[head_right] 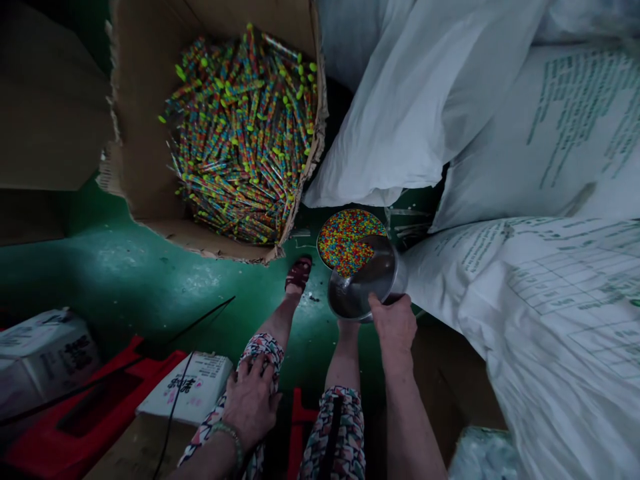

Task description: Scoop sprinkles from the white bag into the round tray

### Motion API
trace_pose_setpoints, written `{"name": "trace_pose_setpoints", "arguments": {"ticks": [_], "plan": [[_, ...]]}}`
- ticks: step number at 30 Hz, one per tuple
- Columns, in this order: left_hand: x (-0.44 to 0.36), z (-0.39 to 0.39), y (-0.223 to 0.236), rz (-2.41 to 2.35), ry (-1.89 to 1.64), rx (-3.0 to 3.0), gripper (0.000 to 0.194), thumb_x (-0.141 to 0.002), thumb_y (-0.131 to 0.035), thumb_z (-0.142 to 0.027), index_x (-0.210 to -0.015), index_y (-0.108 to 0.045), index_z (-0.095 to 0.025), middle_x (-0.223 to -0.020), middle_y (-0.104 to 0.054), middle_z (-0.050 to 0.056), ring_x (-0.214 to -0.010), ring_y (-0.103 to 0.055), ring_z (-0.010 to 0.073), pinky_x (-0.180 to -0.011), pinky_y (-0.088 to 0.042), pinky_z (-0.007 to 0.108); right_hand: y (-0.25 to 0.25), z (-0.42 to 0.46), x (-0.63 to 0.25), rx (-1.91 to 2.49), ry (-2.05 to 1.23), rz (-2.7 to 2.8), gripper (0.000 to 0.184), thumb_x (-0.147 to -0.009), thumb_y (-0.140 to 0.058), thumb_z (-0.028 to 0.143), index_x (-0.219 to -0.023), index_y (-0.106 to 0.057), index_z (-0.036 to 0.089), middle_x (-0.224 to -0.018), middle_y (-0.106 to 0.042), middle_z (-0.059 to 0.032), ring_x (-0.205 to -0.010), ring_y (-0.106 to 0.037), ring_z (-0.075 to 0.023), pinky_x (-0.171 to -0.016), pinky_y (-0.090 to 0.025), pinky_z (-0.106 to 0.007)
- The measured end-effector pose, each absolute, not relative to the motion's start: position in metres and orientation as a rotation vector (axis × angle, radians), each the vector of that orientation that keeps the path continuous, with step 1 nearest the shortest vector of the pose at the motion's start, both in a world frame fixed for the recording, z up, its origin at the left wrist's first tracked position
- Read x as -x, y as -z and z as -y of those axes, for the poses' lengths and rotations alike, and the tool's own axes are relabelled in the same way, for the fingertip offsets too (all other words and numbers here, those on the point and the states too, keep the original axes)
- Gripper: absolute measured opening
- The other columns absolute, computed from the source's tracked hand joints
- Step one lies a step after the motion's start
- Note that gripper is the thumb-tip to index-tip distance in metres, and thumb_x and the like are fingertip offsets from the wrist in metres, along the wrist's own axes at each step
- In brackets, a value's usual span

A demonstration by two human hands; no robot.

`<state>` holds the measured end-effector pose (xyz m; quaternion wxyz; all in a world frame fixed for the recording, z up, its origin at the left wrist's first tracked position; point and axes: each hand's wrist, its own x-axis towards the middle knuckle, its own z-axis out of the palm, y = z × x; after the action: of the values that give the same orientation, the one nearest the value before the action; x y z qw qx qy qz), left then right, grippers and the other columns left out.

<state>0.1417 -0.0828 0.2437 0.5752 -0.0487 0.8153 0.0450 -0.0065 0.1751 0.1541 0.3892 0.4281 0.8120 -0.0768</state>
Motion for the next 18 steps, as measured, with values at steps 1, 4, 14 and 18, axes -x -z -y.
{"name": "trace_pose_setpoints", "arguments": {"ticks": [1, 4, 14, 18], "plan": [[-0.142, 0.083, -0.244, -1.908, -0.107, 0.118, 0.058, -0.076, -0.052, -0.034, -0.131, -0.055, -0.016, -0.145, -0.044, 0.01, -0.131, -0.029, 0.0394, -0.101, -0.027, 0.06, -0.154, -0.177, 0.007, -1.083, 0.194, -2.069, 0.07, -0.071, -0.059, 0.059, -0.117, -0.054, 0.006, -0.109, -0.065, -0.0274, -0.107, -0.061, -0.0415, -0.09, -0.046, -0.047], [-0.141, 0.082, -0.243, -1.901, -0.108, 0.116, 0.058, -0.076, -0.052, -0.035, -0.131, -0.055, -0.015, -0.144, -0.045, 0.011, -0.13, -0.03, 0.0401, -0.1, -0.028, 0.06, -0.153, -0.184, 0.006, -1.081, 0.191, -2.08, 0.068, -0.071, -0.06, 0.059, -0.115, -0.055, 0.007, -0.107, -0.066, -0.0257, -0.106, -0.061, -0.0411, -0.089, -0.046, -0.046], [-0.142, 0.08, -0.244, -1.902, -0.091, 0.097, 0.058, -0.077, -0.053, -0.035, -0.131, -0.055, -0.017, -0.144, -0.045, 0.011, -0.131, -0.029, 0.0384, -0.102, -0.026, 0.059, -0.163, -0.18, 0.018, -1.076, 0.158, -2.123, 0.073, -0.07, -0.061, 0.062, -0.115, -0.055, 0.005, -0.106, -0.066, -0.0275, -0.104, -0.062, -0.0415, -0.087, -0.047, -0.047], [-0.142, 0.08, -0.244, -1.904, -0.09, 0.084, 0.058, -0.077, -0.052, -0.036, -0.131, -0.055, -0.016, -0.144, -0.045, 0.011, -0.131, -0.029, 0.0386, -0.101, -0.027, 0.058, -0.168, -0.17, 0.03, -1.02, 0.152, -2.178, 0.077, -0.069, -0.064, 0.064, -0.118, -0.054, 0.006, -0.108, -0.065, -0.027, -0.105, -0.061, -0.0429, -0.088, -0.047, -0.05]]}}
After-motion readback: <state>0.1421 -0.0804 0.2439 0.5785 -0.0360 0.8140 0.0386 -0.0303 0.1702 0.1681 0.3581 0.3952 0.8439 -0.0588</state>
